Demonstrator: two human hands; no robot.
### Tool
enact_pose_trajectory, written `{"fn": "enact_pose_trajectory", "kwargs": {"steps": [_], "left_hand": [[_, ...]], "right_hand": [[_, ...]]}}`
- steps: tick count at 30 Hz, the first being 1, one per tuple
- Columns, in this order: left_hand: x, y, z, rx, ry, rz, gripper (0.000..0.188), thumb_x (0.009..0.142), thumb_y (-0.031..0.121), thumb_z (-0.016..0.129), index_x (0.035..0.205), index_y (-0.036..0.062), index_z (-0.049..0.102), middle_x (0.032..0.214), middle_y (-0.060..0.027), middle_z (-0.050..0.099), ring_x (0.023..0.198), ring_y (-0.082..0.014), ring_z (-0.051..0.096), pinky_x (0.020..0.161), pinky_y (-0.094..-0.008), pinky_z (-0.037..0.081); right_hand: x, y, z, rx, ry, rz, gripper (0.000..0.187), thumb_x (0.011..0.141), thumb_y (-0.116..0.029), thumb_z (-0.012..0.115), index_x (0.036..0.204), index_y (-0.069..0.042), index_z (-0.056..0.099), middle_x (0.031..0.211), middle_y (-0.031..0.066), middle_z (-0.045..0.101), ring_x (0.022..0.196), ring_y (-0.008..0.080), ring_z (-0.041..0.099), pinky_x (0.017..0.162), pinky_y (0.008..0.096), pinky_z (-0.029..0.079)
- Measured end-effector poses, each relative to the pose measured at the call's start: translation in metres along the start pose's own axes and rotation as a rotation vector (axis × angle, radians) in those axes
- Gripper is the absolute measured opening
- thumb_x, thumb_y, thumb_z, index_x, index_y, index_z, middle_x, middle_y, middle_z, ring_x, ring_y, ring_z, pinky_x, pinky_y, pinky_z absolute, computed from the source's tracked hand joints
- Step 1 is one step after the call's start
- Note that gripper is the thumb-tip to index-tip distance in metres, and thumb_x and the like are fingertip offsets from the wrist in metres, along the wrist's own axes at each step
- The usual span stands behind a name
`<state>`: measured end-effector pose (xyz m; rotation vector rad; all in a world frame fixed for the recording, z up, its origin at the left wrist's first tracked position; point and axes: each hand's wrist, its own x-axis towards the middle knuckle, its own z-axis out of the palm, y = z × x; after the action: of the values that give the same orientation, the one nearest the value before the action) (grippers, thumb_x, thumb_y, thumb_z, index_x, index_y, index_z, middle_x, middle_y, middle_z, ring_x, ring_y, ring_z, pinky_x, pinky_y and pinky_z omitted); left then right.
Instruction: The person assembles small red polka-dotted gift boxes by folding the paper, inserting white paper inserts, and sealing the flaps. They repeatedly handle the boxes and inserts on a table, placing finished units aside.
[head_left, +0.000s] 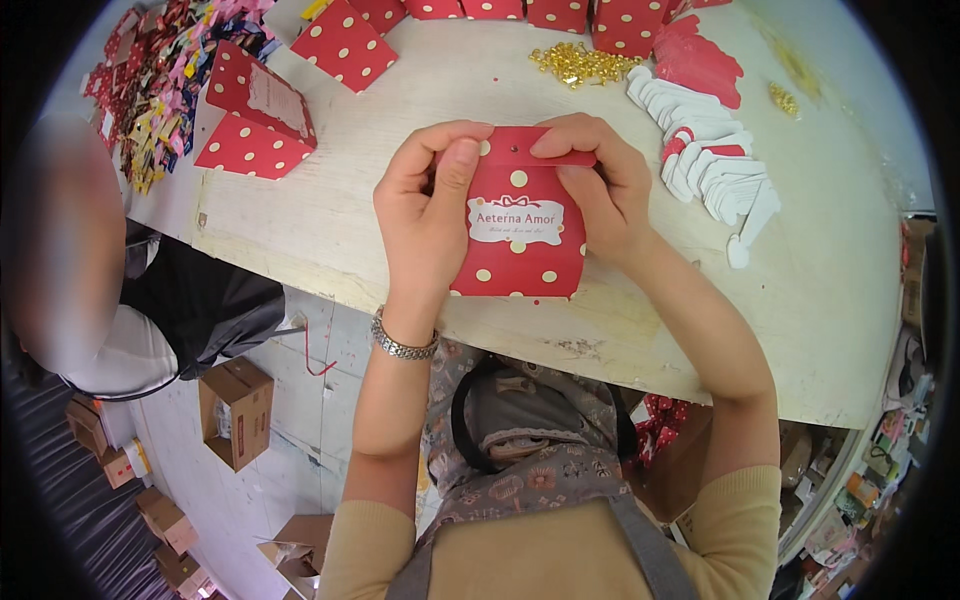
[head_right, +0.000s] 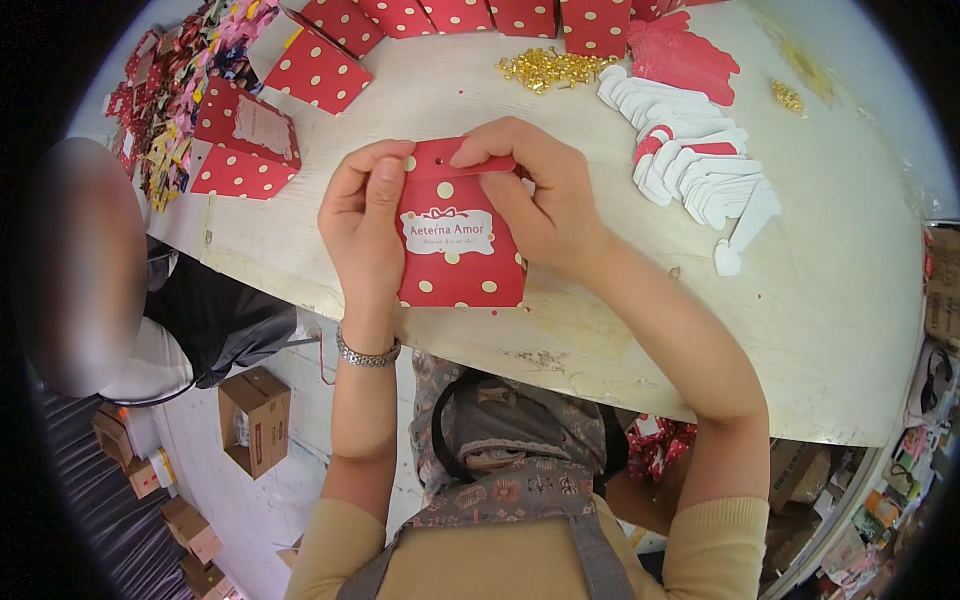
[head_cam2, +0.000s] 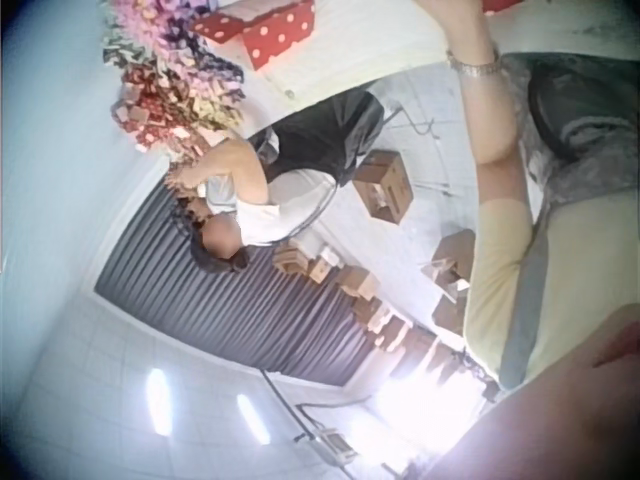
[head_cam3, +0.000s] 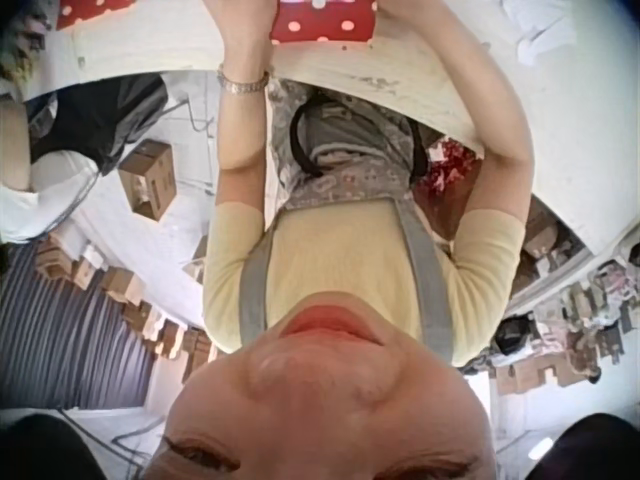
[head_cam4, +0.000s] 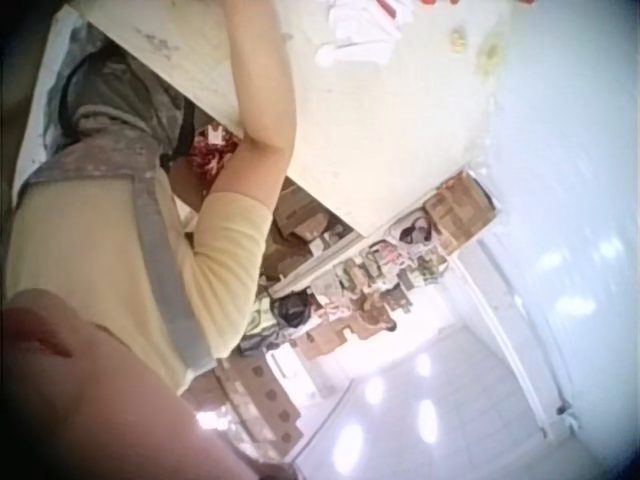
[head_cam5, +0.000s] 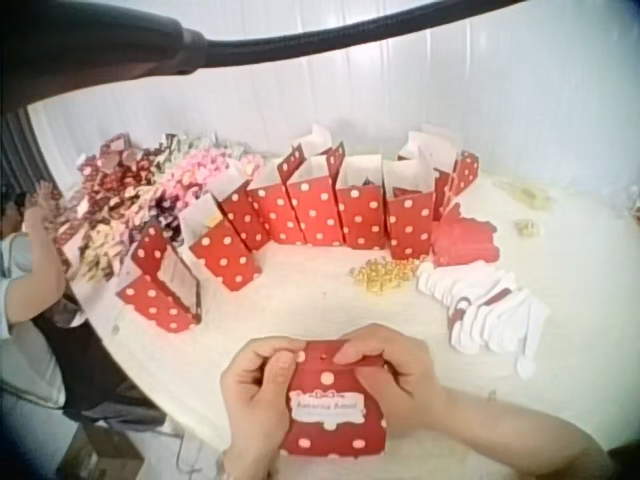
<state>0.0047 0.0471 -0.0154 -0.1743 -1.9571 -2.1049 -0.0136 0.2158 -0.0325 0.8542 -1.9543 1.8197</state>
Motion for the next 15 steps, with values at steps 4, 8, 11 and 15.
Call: {"fn": "enact_pose_trajectory", "kwargs": {"steps": [4, 8, 11, 15], "left_hand": [[-0.001, 0.002, 0.003, 0.042, -0.034, 0.014, 0.027, 0.094, 0.008, 0.056, 0.121, 0.0013, 0.056, 0.090, -0.0008, 0.062, 0.072, -0.0026, 0.050, 0.064, -0.0166, 0.042], [-0.004, 0.001, 0.001, 0.013, -0.034, 0.087, 0.033, 0.095, 0.008, 0.054, 0.127, 0.0018, 0.051, 0.093, -0.0039, 0.063, 0.074, -0.0048, 0.053, 0.068, -0.0190, 0.045], [-0.003, 0.003, -0.004, 0.082, -0.129, 0.072, 0.032, 0.095, 0.007, 0.053, 0.126, 0.0008, 0.051, 0.101, -0.0096, 0.062, 0.086, -0.0099, 0.056, 0.076, -0.0242, 0.046], [0.008, 0.012, -0.009, 0.745, 0.059, 0.411, 0.034, 0.094, 0.012, 0.054, 0.125, -0.0014, 0.052, 0.116, -0.0165, 0.055, 0.105, -0.0209, 0.053, 0.088, -0.0333, 0.044]], "right_hand": [[-0.004, -0.017, 0.013, 0.061, 0.170, 0.202, 0.017, 0.091, -0.014, 0.056, 0.098, 0.001, 0.061, 0.090, 0.0093, 0.065, 0.078, 0.0122, 0.060, 0.068, 0.0270, 0.049], [0.004, -0.043, 0.001, -0.083, -0.016, 0.708, 0.028, 0.094, -0.025, 0.058, 0.099, 0.003, 0.062, 0.081, 0.0074, 0.066, 0.071, 0.0106, 0.060, 0.064, 0.0276, 0.049], [-0.004, -0.049, -0.003, -0.038, 0.005, 0.671, 0.029, 0.093, -0.026, 0.060, 0.098, 0.003, 0.065, 0.074, 0.0089, 0.067, 0.065, 0.0132, 0.061, 0.060, 0.0273, 0.048], [-0.003, -0.051, 0.011, -0.536, 0.092, 0.241, 0.024, 0.087, -0.016, 0.061, 0.101, 0.002, 0.065, 0.079, 0.0156, 0.067, 0.063, 0.0255, 0.064, 0.057, 0.0336, 0.050]]}}
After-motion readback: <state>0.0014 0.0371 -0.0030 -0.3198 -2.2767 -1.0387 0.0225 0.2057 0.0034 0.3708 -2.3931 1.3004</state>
